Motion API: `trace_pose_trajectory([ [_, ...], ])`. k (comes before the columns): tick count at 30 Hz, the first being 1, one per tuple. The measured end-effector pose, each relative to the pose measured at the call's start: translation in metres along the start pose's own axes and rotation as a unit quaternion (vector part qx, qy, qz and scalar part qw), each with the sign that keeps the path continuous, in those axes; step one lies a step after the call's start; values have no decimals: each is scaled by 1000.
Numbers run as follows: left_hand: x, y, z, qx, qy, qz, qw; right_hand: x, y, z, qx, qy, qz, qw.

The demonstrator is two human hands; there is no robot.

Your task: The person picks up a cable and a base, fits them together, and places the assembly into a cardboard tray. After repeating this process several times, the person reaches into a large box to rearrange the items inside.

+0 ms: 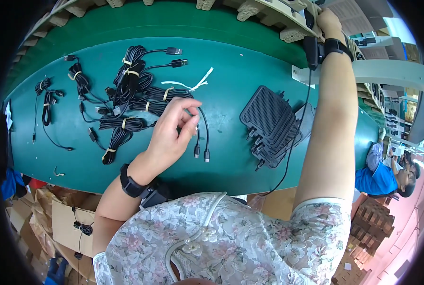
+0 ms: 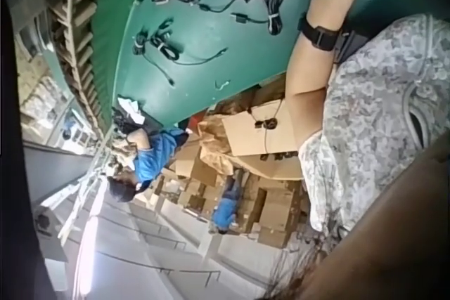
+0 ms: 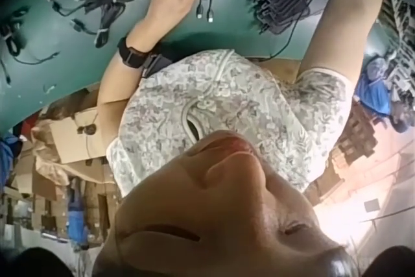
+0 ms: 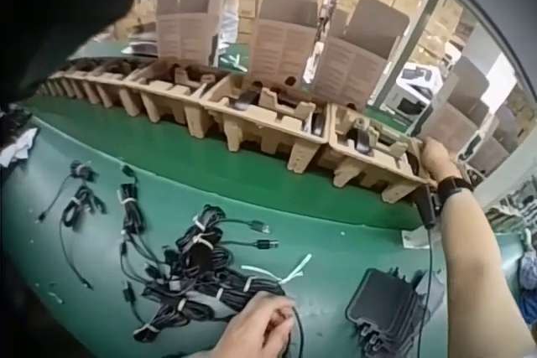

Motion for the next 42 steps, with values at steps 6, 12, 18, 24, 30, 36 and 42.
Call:
trace_pose_trajectory([
  [6, -6, -2, -2, -21, 3, -11, 1000, 71, 87, -48, 138, 240, 72, 958],
  [12, 1, 2, 1, -51, -78, -2, 996, 90, 252, -131, 265, 47, -158, 950],
  [18, -13, 3, 10, -102, -96, -9, 990, 72, 285, -136, 302, -88, -105, 943],
  [24, -20, 0, -8, -92, 41, -13, 995, 108, 298, -184, 169, -516, -131, 830],
  [30, -6, -6, -6, 18, 195, -39, 980, 132, 306, -204, 79, -727, -194, 654],
  [36, -9, 0, -4, 133, 451, -227, 853, 129, 291, -217, 182, -779, -267, 538],
  [42, -8, 3, 10, 114, 318, -137, 931, 91, 187, -131, 59, -643, 53, 762],
])
Point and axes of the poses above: each hand's wrist, its own y-axis away from the middle knuckle, its own x-axis out of the back of the hand, z = x × y, the point moved 4 cm from there along -y, towards the middle knuckle, and after that the axes turned 3 degrees about x, right-handed, at the moved point
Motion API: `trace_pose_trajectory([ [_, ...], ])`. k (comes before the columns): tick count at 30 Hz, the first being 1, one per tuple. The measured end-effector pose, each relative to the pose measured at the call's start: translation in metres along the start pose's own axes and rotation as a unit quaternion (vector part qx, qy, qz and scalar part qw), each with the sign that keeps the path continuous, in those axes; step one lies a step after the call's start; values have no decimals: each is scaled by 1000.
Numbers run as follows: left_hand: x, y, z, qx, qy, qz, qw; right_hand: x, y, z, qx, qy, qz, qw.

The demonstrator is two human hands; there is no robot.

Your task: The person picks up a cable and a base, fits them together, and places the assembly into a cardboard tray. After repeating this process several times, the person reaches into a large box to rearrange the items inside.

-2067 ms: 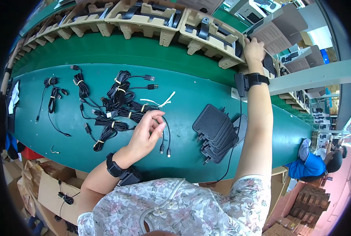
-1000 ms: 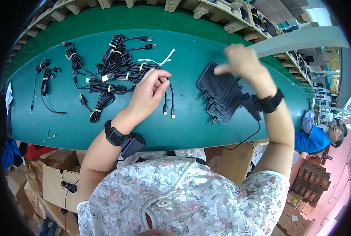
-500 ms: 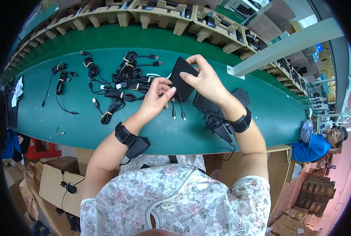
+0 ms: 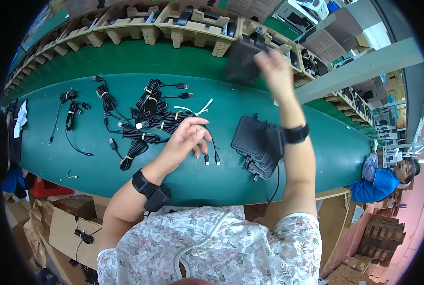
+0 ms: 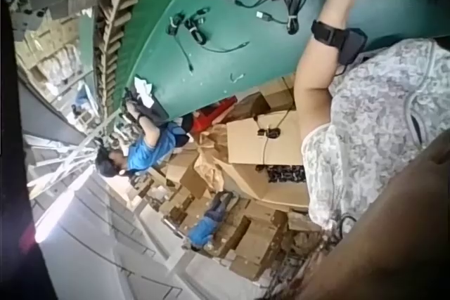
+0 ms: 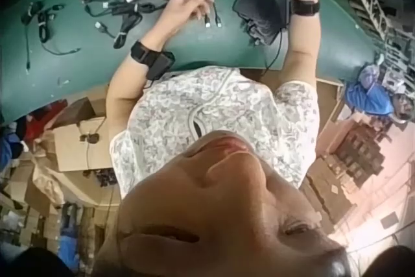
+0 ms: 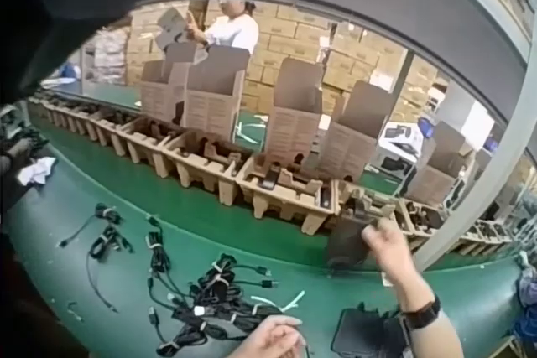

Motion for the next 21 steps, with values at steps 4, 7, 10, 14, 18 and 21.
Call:
trace_pose_trajectory([
  [4, 5, -4, -4, -23, -49, 1, 999, 99, -84, 44, 50, 122, 259, 957],
  [7, 3, -5, -8, -15, -55, -11, 998, 119, -122, 95, -30, 272, 260, 926],
  [10, 2, -4, -11, -4, -68, -22, 997, 133, -135, 115, -49, 393, 242, 886],
  [14, 6, -3, -13, 1, -70, -16, 997, 70, -111, 76, 34, 573, 204, 793],
  [18, 4, -9, -17, -3, -95, -12, 995, 2, -81, 0, 212, 557, 141, 791],
  [21, 5, -10, -19, -4, -124, -32, 992, -83, -47, -48, 423, 404, -20, 811],
])
Point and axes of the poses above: each hand's wrist, its own y-axis away from the middle knuckle, its own x-axis out of the back of the hand, z = x × y, the point moved 4 cm from there along -y, towards the middle knuckle, and after that the axes turned 3 degrees about x, right-handed, at the moved point
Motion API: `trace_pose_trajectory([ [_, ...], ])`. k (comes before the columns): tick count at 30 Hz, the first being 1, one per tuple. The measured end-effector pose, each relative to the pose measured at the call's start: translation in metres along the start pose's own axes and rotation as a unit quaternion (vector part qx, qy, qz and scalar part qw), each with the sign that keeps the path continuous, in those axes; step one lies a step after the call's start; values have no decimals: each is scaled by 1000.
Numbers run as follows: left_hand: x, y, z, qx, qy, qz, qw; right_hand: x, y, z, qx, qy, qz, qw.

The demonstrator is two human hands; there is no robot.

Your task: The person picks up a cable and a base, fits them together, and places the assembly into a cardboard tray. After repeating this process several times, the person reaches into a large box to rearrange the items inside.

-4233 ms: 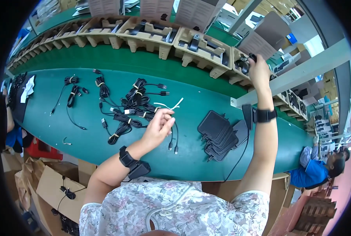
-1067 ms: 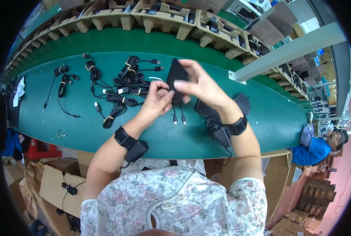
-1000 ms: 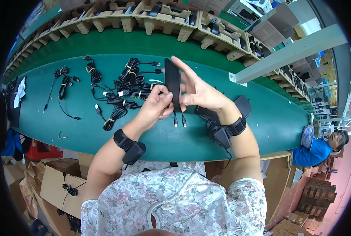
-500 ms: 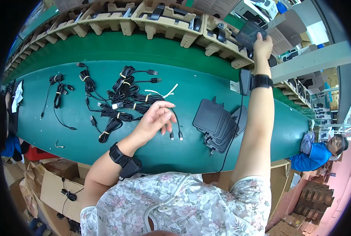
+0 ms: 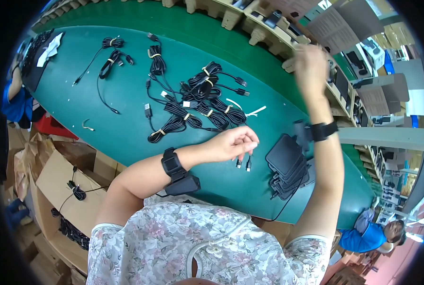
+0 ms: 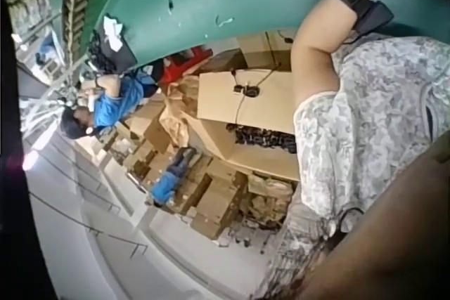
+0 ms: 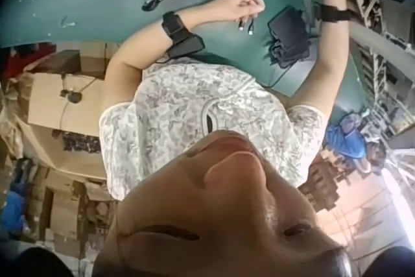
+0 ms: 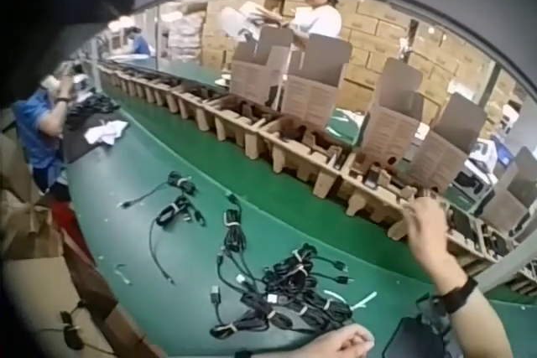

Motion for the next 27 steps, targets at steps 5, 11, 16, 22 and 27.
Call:
trace_pose_trajectory([
  [5, 1, -2, -3, -46, -102, -28, 993, -40, -46, -144, 193, -272, -87, 939],
  [11, 4, -10, -15, 33, -57, -35, 997, -62, -37, -186, 146, -162, -332, 918],
  [16, -3, -8, -4, 26, -87, -54, 994, -23, -12, -159, 162, -178, -380, 893],
  [22, 3, 12, 38, -52, 174, -34, 983, 49, -12, -124, -269, -298, -283, 871],
  [27, 32, 10, 52, -146, 347, -17, 926, 68, 13, -123, -372, -564, -116, 728],
])
Point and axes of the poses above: each hand's wrist, its own y-axis away from the middle knuckle, its own x-axis out of the back of the hand, z = x × y, the point moved 4 cm from there along -y, towards the middle knuckle, and after that the axes turned 3 degrees about x, right-handed, at the moved point
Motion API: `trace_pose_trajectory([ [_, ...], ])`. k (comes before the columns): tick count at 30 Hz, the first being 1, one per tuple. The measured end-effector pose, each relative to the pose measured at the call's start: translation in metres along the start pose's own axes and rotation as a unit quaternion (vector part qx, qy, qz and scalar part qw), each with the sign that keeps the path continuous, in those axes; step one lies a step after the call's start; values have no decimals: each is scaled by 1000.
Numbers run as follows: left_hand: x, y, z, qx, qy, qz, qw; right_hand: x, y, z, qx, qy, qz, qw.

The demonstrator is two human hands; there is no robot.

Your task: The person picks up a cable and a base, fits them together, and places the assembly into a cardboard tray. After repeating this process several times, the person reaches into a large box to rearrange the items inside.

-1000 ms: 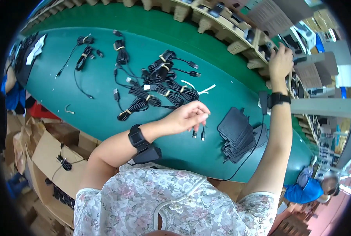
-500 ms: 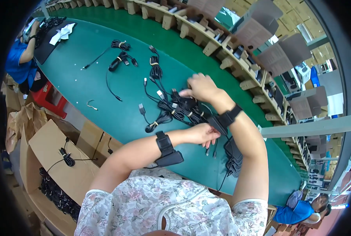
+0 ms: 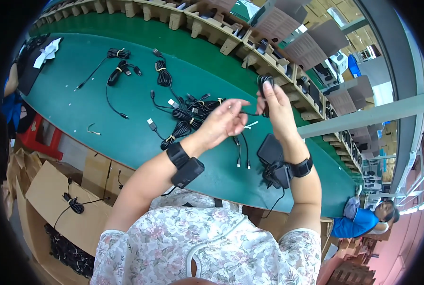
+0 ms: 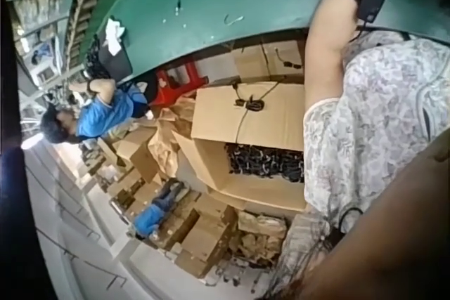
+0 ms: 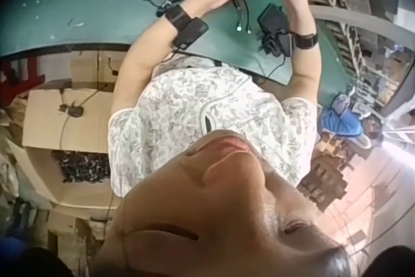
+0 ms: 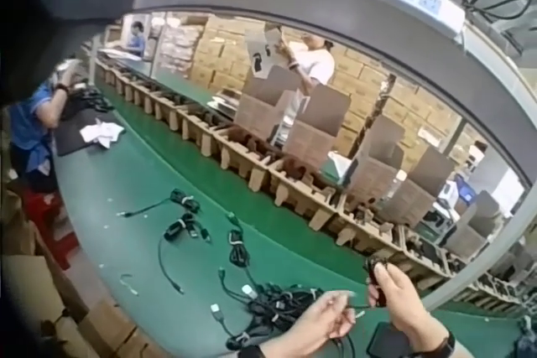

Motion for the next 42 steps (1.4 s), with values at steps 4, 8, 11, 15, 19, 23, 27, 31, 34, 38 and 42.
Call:
trace_pose_trajectory([
  [4, 5, -1, -12, -2, -62, 3, 998, -7, 26, 20, 78, 173, 25, 982],
  [8, -1, 6, -25, -20, -268, 74, 960, -8, 42, 22, 178, 350, 14, 920],
  [11, -3, 12, -5, -110, -473, 136, 863, 10, 37, 14, 217, 424, 30, 879],
  [15, -15, 16, 11, -238, -632, 167, 718, 33, 37, 9, 223, 447, 20, 866],
  [19, -16, 12, 8, -152, -426, 140, 881, 28, 45, 21, 67, 161, -103, 979],
  [23, -21, 13, -1, -50, -186, 93, 977, 11, 46, 30, -13, -105, -94, 990],
  [27, -21, 11, -15, 58, -73, 28, 995, 1, 36, 28, 126, 50, 15, 991],
  [31, 3, 10, -28, 162, -147, -37, 975, -11, 50, 7, 372, 414, -11, 831],
  [34, 7, 5, -30, 227, -235, -88, 941, -13, 68, 5, 381, 448, -179, 789],
  [38, -7, 12, -20, 224, -195, -51, 953, 2, 71, 3, 176, 541, -229, 790],
  [42, 3, 8, -5, 97, -209, 110, 967, 81, 30, -7, 301, 568, 40, 765],
])
Point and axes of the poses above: each hand's wrist, its own y-axis away from the middle knuckle, its own x-axis out of the back of the hand, z = x × y, the point moved 4 cm from there along -y, towards the middle knuckle, and after that the axes turned 3 degrees about x, right-handed, at the moved point
